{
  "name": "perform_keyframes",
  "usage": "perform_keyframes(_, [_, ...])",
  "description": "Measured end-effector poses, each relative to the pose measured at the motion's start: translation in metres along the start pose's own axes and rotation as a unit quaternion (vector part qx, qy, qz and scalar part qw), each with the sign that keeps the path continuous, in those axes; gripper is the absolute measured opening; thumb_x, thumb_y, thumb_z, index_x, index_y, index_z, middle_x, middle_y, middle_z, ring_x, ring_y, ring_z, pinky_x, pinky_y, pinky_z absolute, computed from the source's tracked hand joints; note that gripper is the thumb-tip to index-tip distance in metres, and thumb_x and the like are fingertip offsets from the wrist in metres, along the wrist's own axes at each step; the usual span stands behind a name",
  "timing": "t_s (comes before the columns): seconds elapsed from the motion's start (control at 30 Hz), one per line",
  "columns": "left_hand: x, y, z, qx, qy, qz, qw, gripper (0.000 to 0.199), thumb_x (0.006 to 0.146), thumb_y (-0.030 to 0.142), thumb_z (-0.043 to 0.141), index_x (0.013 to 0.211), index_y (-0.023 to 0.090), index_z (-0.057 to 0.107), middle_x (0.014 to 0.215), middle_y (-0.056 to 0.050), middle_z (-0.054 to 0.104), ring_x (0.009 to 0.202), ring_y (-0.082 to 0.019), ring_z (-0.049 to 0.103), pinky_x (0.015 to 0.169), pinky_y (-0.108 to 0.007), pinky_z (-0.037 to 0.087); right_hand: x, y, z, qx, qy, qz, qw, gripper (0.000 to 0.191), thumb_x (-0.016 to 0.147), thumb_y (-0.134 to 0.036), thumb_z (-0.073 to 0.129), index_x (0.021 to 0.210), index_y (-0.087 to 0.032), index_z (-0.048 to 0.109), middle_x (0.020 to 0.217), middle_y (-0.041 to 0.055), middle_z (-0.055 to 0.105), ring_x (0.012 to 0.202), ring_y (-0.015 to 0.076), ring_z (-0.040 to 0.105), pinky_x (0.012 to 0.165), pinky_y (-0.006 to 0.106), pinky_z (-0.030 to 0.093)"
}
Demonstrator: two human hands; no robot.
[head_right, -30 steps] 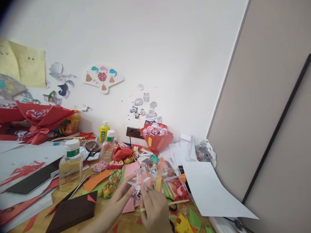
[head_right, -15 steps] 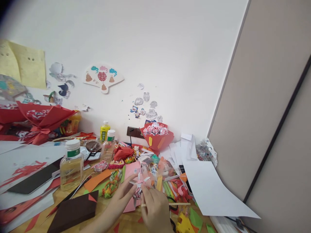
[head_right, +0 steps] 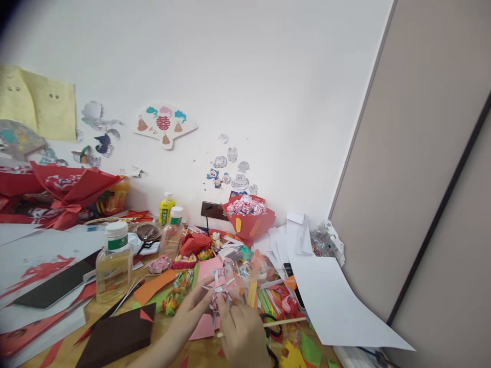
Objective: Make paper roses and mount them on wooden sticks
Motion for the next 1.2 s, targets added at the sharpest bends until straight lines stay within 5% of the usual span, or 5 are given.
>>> perform_keyframes(0.43, [-0.001,0.012,0.001,-0.076,0.011,-0.041,0.996,0.069,0.053,0.061,0.071,0.105,0.016,0.062,0.068,0.0,0.059,0.068,-0.02,0.059,0.064,-0.033,0.051,0.001,-0.001,-0.002,0.018,0.025,0.014,0.999,0.042,0.091,-0.017,0.03,0.128,-0.006,0.046,0.064,0.0062,0.06,0.054,0.0176,0.054,0.052,0.028,0.042])
perform_keyframes(0.67, [-0.001,0.011,0.002,-0.101,0.004,-0.045,0.994,0.074,0.049,0.064,0.073,0.103,0.016,0.062,0.074,-0.003,0.062,0.07,-0.021,0.061,0.064,-0.034,0.052,0.003,-0.005,0.002,0.018,0.005,-0.011,1.0,0.039,0.091,-0.018,0.03,0.12,-0.006,0.053,0.06,0.0059,0.061,0.049,0.0172,0.055,0.046,0.027,0.039])
perform_keyframes(0.9, [-0.005,0.011,0.006,-0.065,-0.005,-0.036,0.997,0.073,0.052,0.063,0.072,0.106,0.014,0.059,0.072,-0.002,0.063,0.07,-0.02,0.06,0.065,-0.034,0.053,0.002,0.001,0.001,0.098,0.062,0.144,0.983,0.026,0.093,-0.022,0.036,0.088,-0.018,0.061,0.066,0.0036,0.066,0.058,0.015,0.062,0.054,0.023,0.043])
perform_keyframes(1.2, [-0.005,0.01,0.008,-0.02,-0.006,-0.023,1.0,0.071,0.052,0.064,0.071,0.099,0.012,0.062,0.074,-0.005,0.066,0.07,-0.021,0.061,0.063,-0.033,0.052,0.006,0.005,-0.001,0.122,0.039,0.197,0.972,0.038,0.096,-0.033,0.031,0.077,-0.02,0.061,0.058,-0.0005,0.063,0.049,0.0124,0.059,0.047,0.021,0.039])
Point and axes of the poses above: each hand's wrist, its own x-axis towards the middle knuckle, its own z-axis out of the palm, y = z × x, the point moved 2 cm from there along x, towards the middle knuckle
